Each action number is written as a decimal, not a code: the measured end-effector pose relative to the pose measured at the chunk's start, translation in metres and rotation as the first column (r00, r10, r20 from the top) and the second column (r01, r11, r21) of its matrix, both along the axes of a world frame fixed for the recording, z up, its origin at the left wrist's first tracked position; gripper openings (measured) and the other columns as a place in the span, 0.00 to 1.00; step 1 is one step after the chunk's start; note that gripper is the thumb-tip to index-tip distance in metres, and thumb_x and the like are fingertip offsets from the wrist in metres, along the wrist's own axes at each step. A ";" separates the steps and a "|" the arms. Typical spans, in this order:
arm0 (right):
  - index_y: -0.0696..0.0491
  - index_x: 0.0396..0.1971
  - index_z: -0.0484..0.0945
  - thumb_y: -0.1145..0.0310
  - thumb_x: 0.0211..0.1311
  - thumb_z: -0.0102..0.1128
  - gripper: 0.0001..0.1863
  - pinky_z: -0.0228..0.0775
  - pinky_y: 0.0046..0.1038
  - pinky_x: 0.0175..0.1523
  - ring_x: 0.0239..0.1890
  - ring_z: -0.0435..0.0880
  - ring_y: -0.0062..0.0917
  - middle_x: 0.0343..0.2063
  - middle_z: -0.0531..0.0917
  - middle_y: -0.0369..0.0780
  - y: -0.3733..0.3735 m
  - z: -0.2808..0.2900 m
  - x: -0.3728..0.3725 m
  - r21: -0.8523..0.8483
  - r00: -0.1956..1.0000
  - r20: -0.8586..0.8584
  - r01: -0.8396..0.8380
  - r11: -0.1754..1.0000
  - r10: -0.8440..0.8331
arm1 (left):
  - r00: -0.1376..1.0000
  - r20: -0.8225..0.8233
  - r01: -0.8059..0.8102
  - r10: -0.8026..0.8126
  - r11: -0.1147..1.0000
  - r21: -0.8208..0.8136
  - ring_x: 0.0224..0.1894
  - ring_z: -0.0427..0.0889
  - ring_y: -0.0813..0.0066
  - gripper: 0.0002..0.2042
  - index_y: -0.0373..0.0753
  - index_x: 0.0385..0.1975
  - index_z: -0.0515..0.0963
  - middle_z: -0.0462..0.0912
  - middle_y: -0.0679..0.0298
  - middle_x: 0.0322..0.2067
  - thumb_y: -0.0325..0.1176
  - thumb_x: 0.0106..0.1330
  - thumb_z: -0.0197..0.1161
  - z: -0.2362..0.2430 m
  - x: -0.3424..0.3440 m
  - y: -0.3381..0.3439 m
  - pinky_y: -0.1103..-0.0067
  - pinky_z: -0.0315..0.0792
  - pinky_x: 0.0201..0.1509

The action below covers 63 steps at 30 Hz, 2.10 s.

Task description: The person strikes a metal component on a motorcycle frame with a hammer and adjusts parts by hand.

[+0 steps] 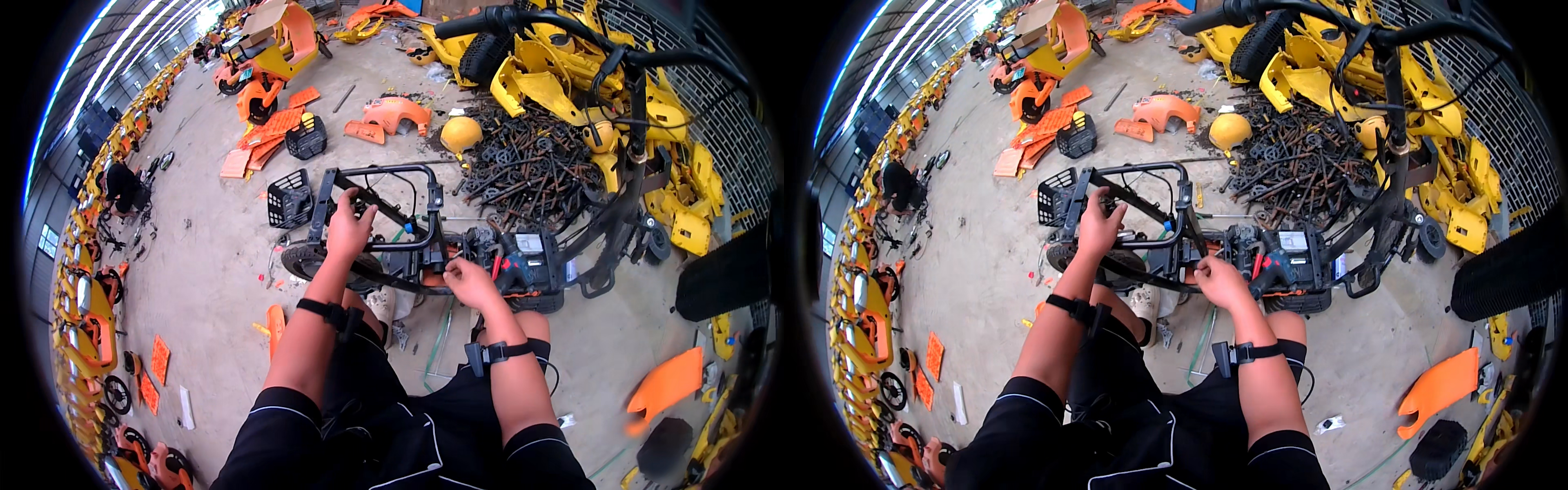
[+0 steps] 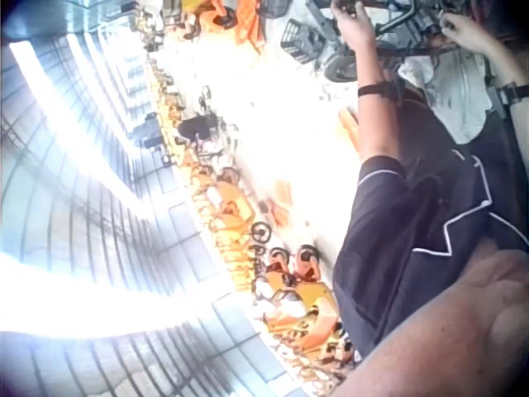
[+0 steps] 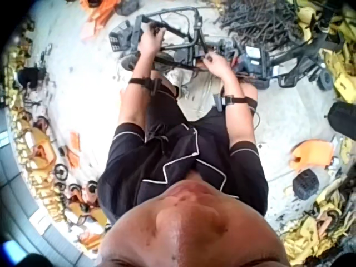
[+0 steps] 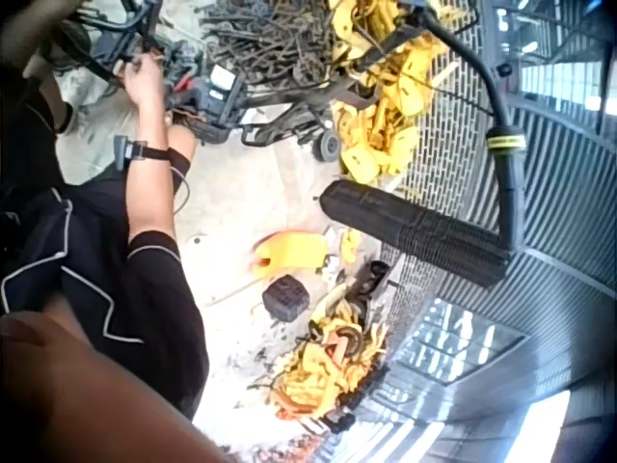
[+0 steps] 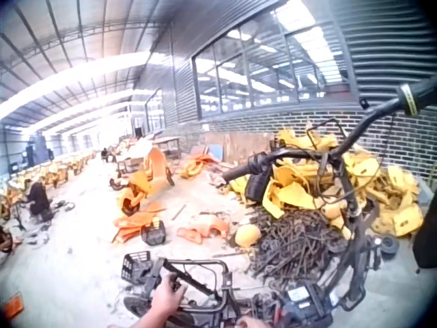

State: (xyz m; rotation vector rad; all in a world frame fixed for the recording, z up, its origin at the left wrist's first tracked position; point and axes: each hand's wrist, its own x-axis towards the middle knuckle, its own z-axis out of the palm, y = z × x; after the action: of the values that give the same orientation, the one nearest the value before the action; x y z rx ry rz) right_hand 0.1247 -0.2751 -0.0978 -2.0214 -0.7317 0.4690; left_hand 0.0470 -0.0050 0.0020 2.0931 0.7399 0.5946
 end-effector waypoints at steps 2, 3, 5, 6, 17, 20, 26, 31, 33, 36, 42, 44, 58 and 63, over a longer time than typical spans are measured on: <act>0.57 0.41 0.80 0.61 0.61 0.62 0.15 0.76 0.36 0.45 0.39 0.85 0.42 0.34 0.85 0.47 -0.002 0.000 0.004 -0.061 1.000 -0.003 0.023 0.998 -0.024 | 0.988 0.155 0.032 -0.009 0.989 -0.145 0.24 0.83 0.76 0.27 0.32 0.59 0.68 0.85 0.59 0.29 0.34 0.63 0.70 -0.001 0.003 0.007 0.81 0.73 0.27; 0.58 0.41 0.79 0.61 0.61 0.62 0.16 0.75 0.37 0.45 0.39 0.85 0.42 0.34 0.85 0.47 -0.004 0.008 0.007 -0.105 0.999 0.015 0.042 0.994 -0.041 | 0.979 0.205 0.062 -0.011 0.968 -0.244 0.25 0.84 0.76 0.25 0.30 0.58 0.69 0.85 0.60 0.30 0.33 0.64 0.69 0.003 0.005 0.007 0.81 0.73 0.27; 0.58 0.43 0.79 0.62 0.62 0.62 0.16 0.76 0.34 0.45 0.39 0.85 0.38 0.35 0.86 0.46 -0.003 0.017 0.016 -0.174 0.998 0.013 0.060 0.983 -0.058 | 0.923 0.380 0.195 -0.065 0.929 -0.315 0.29 0.85 0.80 0.21 0.32 0.55 0.70 0.87 0.63 0.36 0.34 0.67 0.67 0.013 0.012 -0.005 0.88 0.67 0.26; 0.59 0.44 0.79 0.63 0.62 0.62 0.16 0.76 0.33 0.46 0.39 0.85 0.36 0.36 0.86 0.46 -0.004 0.019 0.020 -0.217 0.997 0.010 0.073 0.973 -0.073 | 0.909 0.402 0.264 -0.111 0.899 -0.348 0.31 0.85 0.80 0.20 0.32 0.55 0.71 0.87 0.63 0.38 0.35 0.68 0.66 0.020 0.019 -0.015 0.87 0.68 0.28; 0.57 0.40 0.80 0.59 0.61 0.61 0.16 0.75 0.38 0.46 0.41 0.85 0.43 0.35 0.86 0.46 0.005 0.001 0.047 -0.284 0.981 -0.002 0.183 0.941 -0.192 | 0.879 0.456 0.443 -0.136 0.586 -0.679 0.43 0.82 0.72 0.19 0.33 0.61 0.65 0.82 0.56 0.47 0.30 0.74 0.55 -0.009 0.062 -0.033 0.78 0.74 0.46; 0.57 0.41 0.80 0.60 0.60 0.63 0.16 0.76 0.35 0.43 0.37 0.85 0.38 0.34 0.86 0.45 0.002 -0.003 0.054 -0.278 0.967 -0.082 0.209 0.938 -0.240 | 0.886 0.430 0.442 -0.174 0.598 -0.668 0.41 0.82 0.73 0.19 0.34 0.61 0.65 0.83 0.57 0.45 0.30 0.73 0.57 -0.011 0.062 -0.034 0.78 0.74 0.45; 0.58 0.40 0.80 0.65 0.63 0.64 0.12 0.77 0.28 0.40 0.31 0.84 0.26 0.30 0.86 0.42 0.020 -0.004 0.062 -0.165 0.948 -0.137 0.264 0.950 -0.288 | 0.856 0.463 0.504 -0.229 0.573 -0.647 0.42 0.80 0.78 0.19 0.35 0.53 0.68 0.82 0.60 0.41 0.23 0.65 0.66 -0.014 0.057 -0.036 0.81 0.74 0.49; 0.58 0.41 0.79 0.65 0.70 0.59 0.11 0.65 0.18 0.31 0.26 0.72 0.11 0.24 0.78 0.31 0.045 0.012 0.064 0.120 0.890 -0.205 0.437 0.892 -0.408 | 0.906 0.338 0.404 -0.255 0.758 -0.512 0.37 0.76 0.84 0.18 0.34 0.47 0.78 0.83 0.67 0.38 0.27 0.58 0.74 -0.020 0.055 -0.037 0.86 0.70 0.39; 0.58 0.45 0.77 0.64 0.69 0.60 0.13 0.65 0.17 0.33 0.28 0.71 0.10 0.27 0.78 0.30 0.047 0.039 0.059 0.291 0.886 -0.312 0.433 0.853 -0.343 | 0.911 0.226 0.399 -0.346 0.877 -0.267 0.38 0.80 0.74 0.17 0.37 0.44 0.81 0.83 0.62 0.37 0.26 0.54 0.75 -0.002 0.053 -0.040 0.78 0.74 0.41; 0.58 0.56 0.70 0.64 0.66 0.64 0.23 0.63 0.16 0.33 0.29 0.71 0.10 0.31 0.80 0.31 0.040 0.059 0.040 0.443 0.990 -0.122 0.118 0.889 -0.071 | 0.707 0.292 0.598 -0.644 0.765 0.239 0.40 0.79 0.58 0.19 0.40 0.43 0.82 0.82 0.60 0.37 0.24 0.49 0.73 -0.004 0.055 -0.043 0.69 0.76 0.43; 0.58 0.50 0.74 0.65 0.69 0.61 0.16 0.68 0.20 0.34 0.29 0.74 0.14 0.32 0.81 0.36 0.056 0.103 0.023 0.294 0.964 0.082 0.219 0.930 -0.252 | 0.654 0.391 0.662 -0.648 0.740 0.118 0.38 0.80 0.62 0.21 0.37 0.50 0.78 0.76 0.58 0.44 0.24 0.55 0.71 0.004 0.048 -0.042 0.72 0.77 0.44; 0.57 0.46 0.75 0.66 0.71 0.58 0.12 0.68 0.20 0.34 0.30 0.73 0.12 0.30 0.79 0.35 0.060 0.119 0.038 0.277 0.947 -0.015 0.313 0.908 -0.321 | 0.797 0.410 0.530 -0.445 0.840 -0.119 0.37 0.79 0.76 0.23 0.37 0.51 0.73 0.78 0.60 0.42 0.20 0.53 0.67 0.000 0.048 -0.042 0.80 0.72 0.39; 0.58 0.39 0.71 0.67 0.68 0.59 0.10 0.71 0.41 0.32 0.26 0.80 0.51 0.21 0.79 0.51 0.118 0.151 0.052 -0.382 0.872 0.487 0.159 0.910 0.052 | 0.870 0.485 0.354 -0.093 0.803 -0.480 0.33 0.81 0.60 0.11 0.33 0.41 0.75 0.80 0.54 0.33 0.22 0.57 0.55 -0.023 0.050 -0.024 0.70 0.75 0.39; 0.57 0.41 0.69 0.69 0.68 0.58 0.10 0.70 0.44 0.36 0.33 0.80 0.54 0.26 0.79 0.53 0.120 0.168 0.051 -0.522 0.892 0.373 -0.023 0.852 0.253 | 0.875 0.474 0.342 -0.096 0.816 -0.466 0.34 0.82 0.53 0.08 0.34 0.37 0.76 0.80 0.54 0.30 0.24 0.58 0.56 -0.026 0.046 -0.021 0.66 0.76 0.41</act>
State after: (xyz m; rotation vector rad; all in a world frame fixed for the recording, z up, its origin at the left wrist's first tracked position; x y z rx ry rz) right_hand 0.1760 -0.1550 0.0697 -2.6288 -1.1269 0.3162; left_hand 0.0931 -0.0260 -0.0243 1.4202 0.3334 0.6034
